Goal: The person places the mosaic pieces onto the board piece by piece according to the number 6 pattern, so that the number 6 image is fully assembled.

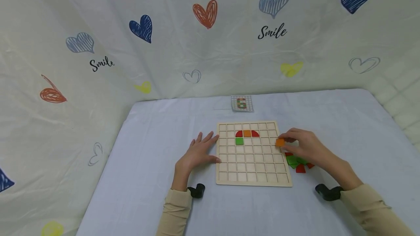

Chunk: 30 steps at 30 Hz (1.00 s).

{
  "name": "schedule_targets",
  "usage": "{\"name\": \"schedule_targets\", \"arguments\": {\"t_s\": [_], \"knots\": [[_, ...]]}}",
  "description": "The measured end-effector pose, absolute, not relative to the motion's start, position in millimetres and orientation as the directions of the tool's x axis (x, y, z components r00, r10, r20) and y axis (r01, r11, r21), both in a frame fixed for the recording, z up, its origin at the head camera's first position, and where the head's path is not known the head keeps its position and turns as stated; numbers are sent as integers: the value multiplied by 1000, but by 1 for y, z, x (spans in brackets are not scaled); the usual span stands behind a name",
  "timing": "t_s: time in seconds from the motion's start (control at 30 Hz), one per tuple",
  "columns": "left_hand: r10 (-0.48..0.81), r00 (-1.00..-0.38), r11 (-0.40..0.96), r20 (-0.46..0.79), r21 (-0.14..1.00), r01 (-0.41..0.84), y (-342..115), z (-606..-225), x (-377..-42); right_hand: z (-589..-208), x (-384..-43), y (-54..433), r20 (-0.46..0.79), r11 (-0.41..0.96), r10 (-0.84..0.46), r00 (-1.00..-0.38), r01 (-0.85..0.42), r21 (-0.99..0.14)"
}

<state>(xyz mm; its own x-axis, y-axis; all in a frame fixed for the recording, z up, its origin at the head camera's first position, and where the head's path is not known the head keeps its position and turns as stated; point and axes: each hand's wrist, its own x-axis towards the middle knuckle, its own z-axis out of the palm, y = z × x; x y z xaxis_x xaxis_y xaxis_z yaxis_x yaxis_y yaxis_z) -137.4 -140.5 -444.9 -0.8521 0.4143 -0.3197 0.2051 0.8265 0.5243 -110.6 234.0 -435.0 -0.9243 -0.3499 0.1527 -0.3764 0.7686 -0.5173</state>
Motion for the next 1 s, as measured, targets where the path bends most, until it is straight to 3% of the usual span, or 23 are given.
{"name": "schedule_targets", "arguments": {"t_s": [1.0], "knots": [[419,-851,831,-316,512,219,-141,-443,-138,-431,-126,183,47,703,-430,-902,-367,-609]]}}
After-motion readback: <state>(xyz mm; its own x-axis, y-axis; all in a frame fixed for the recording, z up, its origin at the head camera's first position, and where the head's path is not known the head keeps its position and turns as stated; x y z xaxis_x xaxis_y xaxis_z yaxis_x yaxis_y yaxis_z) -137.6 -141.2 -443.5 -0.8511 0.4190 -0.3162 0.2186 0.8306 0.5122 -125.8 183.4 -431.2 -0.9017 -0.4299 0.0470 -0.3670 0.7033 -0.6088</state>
